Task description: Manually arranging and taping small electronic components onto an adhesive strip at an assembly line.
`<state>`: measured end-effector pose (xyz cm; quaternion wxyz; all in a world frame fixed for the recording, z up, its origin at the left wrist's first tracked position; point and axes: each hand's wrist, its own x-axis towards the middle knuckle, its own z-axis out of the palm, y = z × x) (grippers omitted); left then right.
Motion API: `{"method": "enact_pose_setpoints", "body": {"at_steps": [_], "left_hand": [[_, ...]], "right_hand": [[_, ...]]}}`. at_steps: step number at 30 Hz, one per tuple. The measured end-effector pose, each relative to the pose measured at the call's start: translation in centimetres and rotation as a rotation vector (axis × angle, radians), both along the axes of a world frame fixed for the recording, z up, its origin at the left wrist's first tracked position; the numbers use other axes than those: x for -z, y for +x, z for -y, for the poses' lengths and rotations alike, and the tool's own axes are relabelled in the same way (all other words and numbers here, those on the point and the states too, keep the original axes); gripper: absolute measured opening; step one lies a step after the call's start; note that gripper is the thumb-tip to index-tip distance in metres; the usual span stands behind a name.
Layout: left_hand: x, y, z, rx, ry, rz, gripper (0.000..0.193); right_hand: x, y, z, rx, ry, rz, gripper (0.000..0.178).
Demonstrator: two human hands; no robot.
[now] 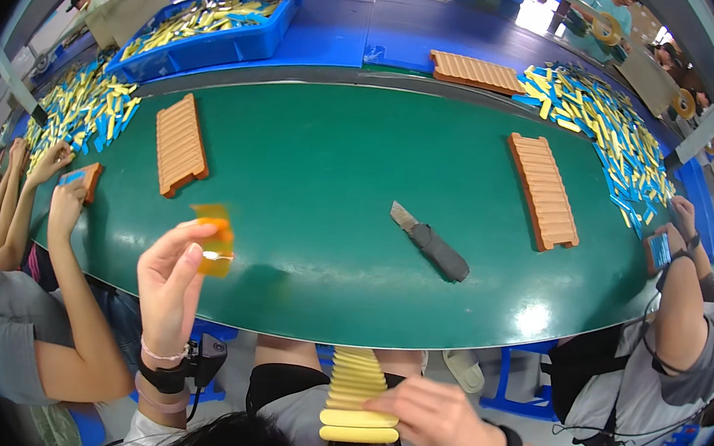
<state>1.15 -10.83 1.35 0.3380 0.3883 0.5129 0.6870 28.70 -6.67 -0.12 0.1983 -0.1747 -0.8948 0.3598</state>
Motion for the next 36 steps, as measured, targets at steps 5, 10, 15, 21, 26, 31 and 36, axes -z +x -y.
{"method": "enact_pose_setpoints", "body": {"at_steps": [5,10,15,21,26,31,36], "left_hand": [[2.3,-0.9,2.6,-0.060,0.016,0.087,0.020],[1.8,-1.2,4.3,-0.110,-0.042,0.281,0.030],[1.4,-1.7,6.3,-0.143,-0.057,0.260,0.035],[1.7,-1.3,6.7,-0.150,-0.075,0.251,0.029],[2.1,-0.7,5.3,-0.088,-0.069,0.249,0.021],[2.9,-0.1,3.8,-0.048,-0.149,0.126,0.011],[2.6,1.4,1.2,0.017,-0.163,0.104,0.012]], "right_hand": [[12.8,0.0,0.5,0.260,-0.171,0.218,0.023],[25.5,-0.1,-5.2,0.312,-0.127,0.323,0.033],[27.0,-1.9,-4.0,0.162,-0.078,0.347,0.034],[29.2,-4.4,-2.7,0.011,-0.016,0.358,0.036],[29.6,-3.7,-2.6,-0.017,0.050,0.392,0.038],[28.9,-0.2,-3.2,-0.120,-0.474,0.472,0.042],[1.0,11.4,-13.8,0.347,0.243,0.313,0.095]]}}
